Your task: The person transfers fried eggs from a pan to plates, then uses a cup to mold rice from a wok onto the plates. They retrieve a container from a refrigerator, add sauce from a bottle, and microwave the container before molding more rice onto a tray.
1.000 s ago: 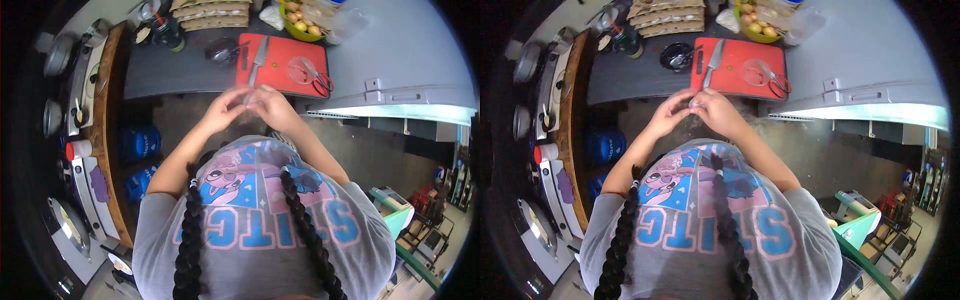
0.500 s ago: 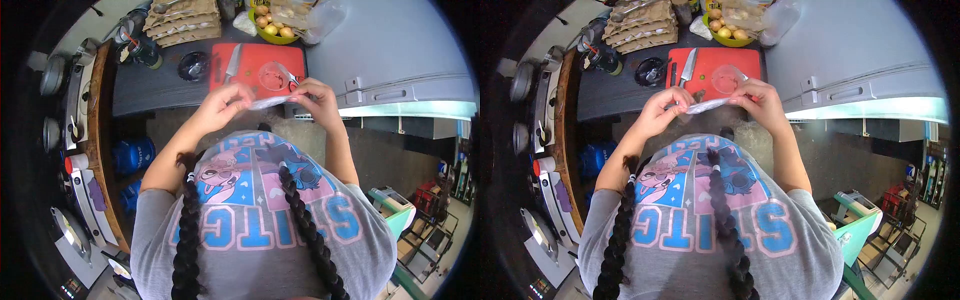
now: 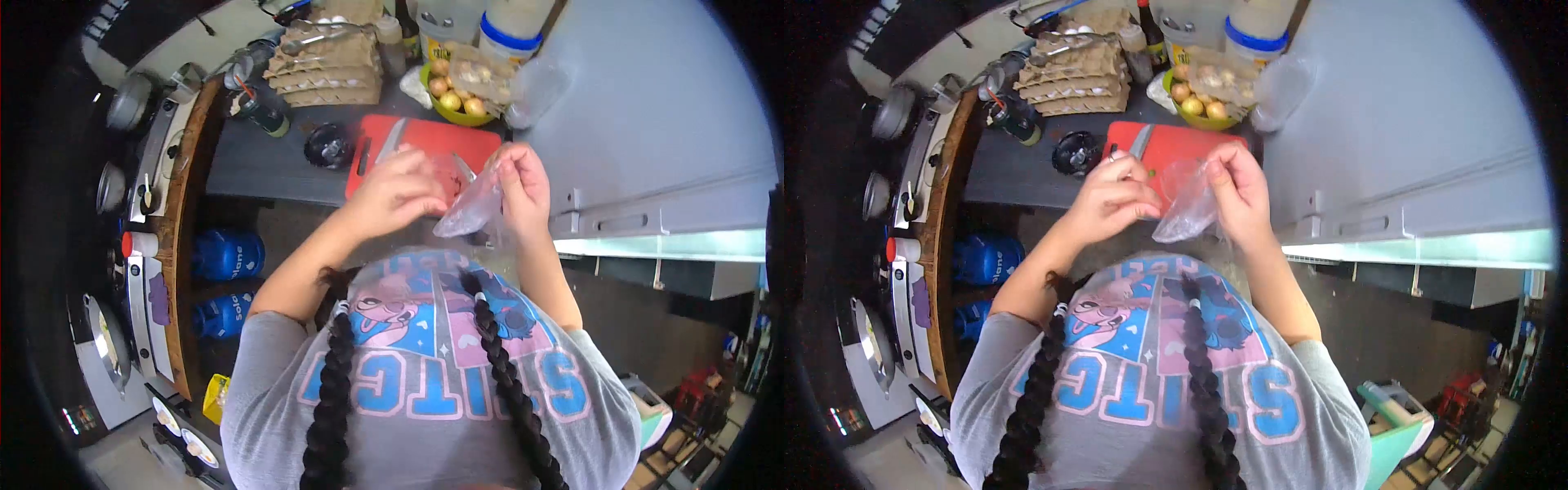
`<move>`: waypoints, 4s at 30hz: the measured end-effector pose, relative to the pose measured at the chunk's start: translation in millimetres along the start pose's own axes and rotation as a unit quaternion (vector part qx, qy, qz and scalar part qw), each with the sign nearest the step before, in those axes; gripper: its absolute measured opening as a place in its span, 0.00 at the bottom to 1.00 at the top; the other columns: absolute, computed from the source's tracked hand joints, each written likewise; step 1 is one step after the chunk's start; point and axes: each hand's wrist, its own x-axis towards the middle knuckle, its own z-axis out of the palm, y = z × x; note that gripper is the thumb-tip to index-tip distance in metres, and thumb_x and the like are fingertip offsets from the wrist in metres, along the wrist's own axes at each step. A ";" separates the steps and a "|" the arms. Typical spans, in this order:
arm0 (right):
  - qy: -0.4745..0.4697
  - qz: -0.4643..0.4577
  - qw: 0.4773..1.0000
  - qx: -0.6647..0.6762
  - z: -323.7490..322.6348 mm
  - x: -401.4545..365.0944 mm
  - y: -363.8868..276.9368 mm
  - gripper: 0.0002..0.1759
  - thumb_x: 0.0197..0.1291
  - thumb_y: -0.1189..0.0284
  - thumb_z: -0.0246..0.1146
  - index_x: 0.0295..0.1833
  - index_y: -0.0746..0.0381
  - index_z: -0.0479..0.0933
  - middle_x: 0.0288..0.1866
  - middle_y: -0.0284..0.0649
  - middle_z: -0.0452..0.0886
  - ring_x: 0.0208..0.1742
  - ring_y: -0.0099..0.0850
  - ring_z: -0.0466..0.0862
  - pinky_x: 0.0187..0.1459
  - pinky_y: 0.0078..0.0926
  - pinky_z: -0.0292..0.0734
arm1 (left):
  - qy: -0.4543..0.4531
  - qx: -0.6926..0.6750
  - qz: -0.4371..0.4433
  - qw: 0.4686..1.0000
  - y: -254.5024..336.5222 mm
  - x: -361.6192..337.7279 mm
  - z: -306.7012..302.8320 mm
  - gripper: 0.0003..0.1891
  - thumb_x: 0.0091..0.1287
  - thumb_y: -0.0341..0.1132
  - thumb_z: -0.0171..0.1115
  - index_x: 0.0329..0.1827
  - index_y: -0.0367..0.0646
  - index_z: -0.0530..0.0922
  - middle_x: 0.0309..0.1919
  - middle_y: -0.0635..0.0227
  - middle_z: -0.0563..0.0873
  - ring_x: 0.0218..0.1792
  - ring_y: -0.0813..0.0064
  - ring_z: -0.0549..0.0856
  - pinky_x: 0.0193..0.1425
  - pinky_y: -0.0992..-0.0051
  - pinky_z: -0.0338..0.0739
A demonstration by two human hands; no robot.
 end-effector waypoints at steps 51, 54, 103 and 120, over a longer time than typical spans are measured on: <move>0.103 0.215 0.971 0.029 12.6 -2.4 120.0 0.22 0.50 0.78 0.74 0.51 0.61 0.75 0.40 0.28 0.80 0.40 0.17 0.77 0.46 0.19 0.74 | -0.008 -0.530 -0.341 0.776 -195.8 16.8 99.2 0.03 0.70 0.31 0.55 0.43 0.43 0.75 0.33 0.71 0.80 0.34 0.77 0.81 0.38 0.75 0.75; 0.163 0.245 0.955 0.044 -9.0 -12.2 182.0 0.29 0.50 0.76 0.75 0.59 0.64 0.74 0.50 0.31 0.82 0.48 0.21 0.80 0.48 0.23 0.77 | 0.042 -0.572 -0.489 0.657 -204.9 8.2 131.4 0.07 0.71 0.32 0.53 0.46 0.39 0.76 0.37 0.62 0.84 0.37 0.68 0.84 0.41 0.67 0.80; 0.027 0.185 0.772 -0.607 -36.0 -5.6 176.6 0.25 0.51 0.80 0.60 0.58 0.57 0.79 0.61 0.54 0.72 0.50 0.52 0.81 0.55 0.44 0.77 | -0.081 0.028 -0.354 0.931 -194.0 14.6 106.0 0.14 0.53 0.32 0.68 0.39 0.35 0.76 0.34 0.44 0.84 0.41 0.45 0.84 0.45 0.55 0.77; 0.039 0.312 0.925 -0.215 -76.8 -11.3 213.3 0.25 0.53 0.78 0.67 0.59 0.65 0.76 0.51 0.41 0.84 0.52 0.30 0.82 0.56 0.33 0.76 | -0.071 0.012 -0.469 0.880 -210.6 -24.9 123.3 0.13 0.55 0.31 0.64 0.41 0.37 0.77 0.39 0.47 0.84 0.43 0.54 0.84 0.47 0.60 0.76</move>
